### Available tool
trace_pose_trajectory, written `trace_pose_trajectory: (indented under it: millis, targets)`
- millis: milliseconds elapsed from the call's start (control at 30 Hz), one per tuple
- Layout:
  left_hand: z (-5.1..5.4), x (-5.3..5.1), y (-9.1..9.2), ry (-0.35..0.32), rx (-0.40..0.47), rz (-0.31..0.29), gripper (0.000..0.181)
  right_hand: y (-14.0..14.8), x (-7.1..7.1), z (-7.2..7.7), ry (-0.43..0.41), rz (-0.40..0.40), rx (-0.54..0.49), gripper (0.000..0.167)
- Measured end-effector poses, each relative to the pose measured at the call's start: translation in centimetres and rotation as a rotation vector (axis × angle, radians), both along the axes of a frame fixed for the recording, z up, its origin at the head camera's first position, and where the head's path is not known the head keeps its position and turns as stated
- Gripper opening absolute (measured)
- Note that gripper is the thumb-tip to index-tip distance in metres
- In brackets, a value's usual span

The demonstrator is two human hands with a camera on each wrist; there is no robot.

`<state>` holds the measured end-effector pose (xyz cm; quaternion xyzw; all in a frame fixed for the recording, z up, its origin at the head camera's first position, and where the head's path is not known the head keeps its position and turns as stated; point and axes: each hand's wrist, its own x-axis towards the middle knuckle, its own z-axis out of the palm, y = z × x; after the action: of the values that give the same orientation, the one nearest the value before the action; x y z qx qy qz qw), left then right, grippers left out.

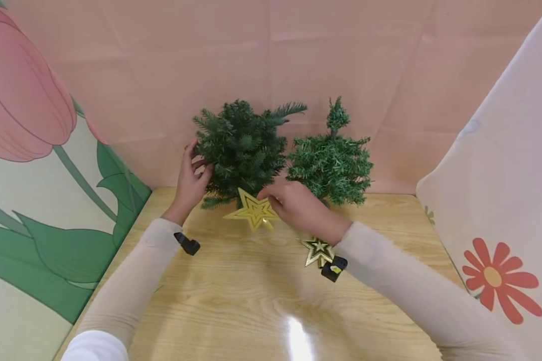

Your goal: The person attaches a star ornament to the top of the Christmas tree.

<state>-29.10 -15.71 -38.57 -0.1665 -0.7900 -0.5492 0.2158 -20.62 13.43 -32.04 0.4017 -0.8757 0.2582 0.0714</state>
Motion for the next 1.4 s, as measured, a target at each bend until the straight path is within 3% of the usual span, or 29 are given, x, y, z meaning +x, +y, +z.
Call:
trace_pose_trajectory:
  millis: [100, 333, 633, 800, 867, 1033, 1100, 1400]
  targets:
    - [-0.5, -0.5, -0.2, 0.001, -0.005, 0.009, 0.071, 0.1, 0.0, 1.8, 0.042, 0.010, -0.031, 0.026]
    - [-0.6, -0.5, -0.4, 0.013, -0.001, -0.002, 0.071, -0.1, -0.5, 5.3, 0.159, -0.004, -0.127, 0.023]
    - [-0.7, -0.2, -0.4, 0.002, -0.014, 0.011, 0.072, -1.3, -1.6, 8.8, 0.284, 0.000, -0.227, 0.023]
    - [-0.6, -0.1, -0.5, 0.005, -0.013, 0.007, 0.071, -2.3, -2.1, 10.5, 0.297, -0.018, -0.299, 0.022]
    - [0.1, 0.5, -0.4, 0.007, -0.013, 0.001, 0.071, -2.8, -2.3, 11.1, 0.300, -0.028, -0.325, 0.022]
    - [0.0, 0.4, -0.4, 0.023, -0.006, -0.007, 0.073, -3.9, -3.0, 12.0, 0.328, -0.081, -0.356, 0.022]
    - [-0.8, -0.2, -0.6, 0.029, -0.011, 0.002, 0.074, -4.2, -3.3, 12.2, 0.328, -0.098, -0.373, 0.022]
    - [-0.6, 0.1, -0.9, 0.026, -0.026, 0.009, 0.072, -5.4, -4.3, 13.6, 0.331, -0.139, -0.402, 0.024]
